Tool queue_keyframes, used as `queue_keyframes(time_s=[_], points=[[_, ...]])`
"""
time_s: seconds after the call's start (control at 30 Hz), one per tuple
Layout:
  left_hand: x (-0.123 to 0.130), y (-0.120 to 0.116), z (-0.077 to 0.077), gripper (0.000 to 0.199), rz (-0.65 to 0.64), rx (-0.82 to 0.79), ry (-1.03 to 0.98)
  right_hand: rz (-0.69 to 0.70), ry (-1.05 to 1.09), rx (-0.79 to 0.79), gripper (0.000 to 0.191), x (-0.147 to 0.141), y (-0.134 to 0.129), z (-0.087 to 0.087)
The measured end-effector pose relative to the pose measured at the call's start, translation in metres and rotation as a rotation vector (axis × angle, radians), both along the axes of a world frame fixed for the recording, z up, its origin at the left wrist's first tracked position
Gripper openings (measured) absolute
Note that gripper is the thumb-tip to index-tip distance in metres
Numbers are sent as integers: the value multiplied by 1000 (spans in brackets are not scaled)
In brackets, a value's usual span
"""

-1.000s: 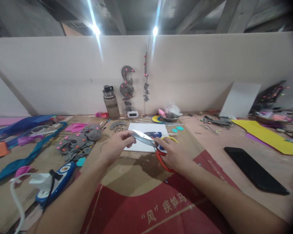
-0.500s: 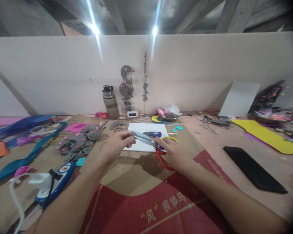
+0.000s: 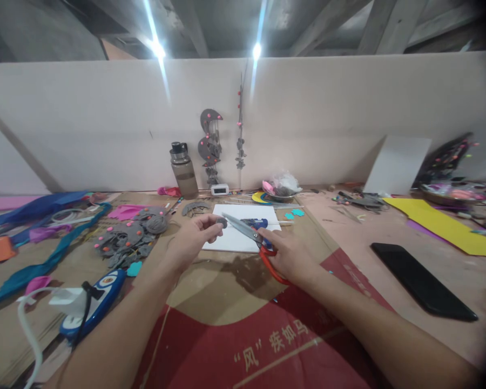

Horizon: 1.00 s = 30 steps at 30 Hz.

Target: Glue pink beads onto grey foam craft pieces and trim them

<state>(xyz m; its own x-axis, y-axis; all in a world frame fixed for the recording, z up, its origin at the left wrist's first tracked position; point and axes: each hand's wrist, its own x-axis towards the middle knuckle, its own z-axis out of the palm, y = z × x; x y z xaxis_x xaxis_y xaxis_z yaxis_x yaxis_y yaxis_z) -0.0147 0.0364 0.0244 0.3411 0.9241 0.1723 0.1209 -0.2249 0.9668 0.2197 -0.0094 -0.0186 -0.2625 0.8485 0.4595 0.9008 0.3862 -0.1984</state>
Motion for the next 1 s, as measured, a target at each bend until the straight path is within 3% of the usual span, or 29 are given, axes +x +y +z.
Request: queue_keyframes(time_s=[0.17,0.57,1.0], points=[[1,1,1,19,10,-43,-105,45,178,15,41,-1,3,-1],[3,2,-4,23,18,-46,-53,-68,-184,82,44,-6,-3,2],[-2,6,-9,25,151,55,49,-104,-262,89,41,-3,-3,4]])
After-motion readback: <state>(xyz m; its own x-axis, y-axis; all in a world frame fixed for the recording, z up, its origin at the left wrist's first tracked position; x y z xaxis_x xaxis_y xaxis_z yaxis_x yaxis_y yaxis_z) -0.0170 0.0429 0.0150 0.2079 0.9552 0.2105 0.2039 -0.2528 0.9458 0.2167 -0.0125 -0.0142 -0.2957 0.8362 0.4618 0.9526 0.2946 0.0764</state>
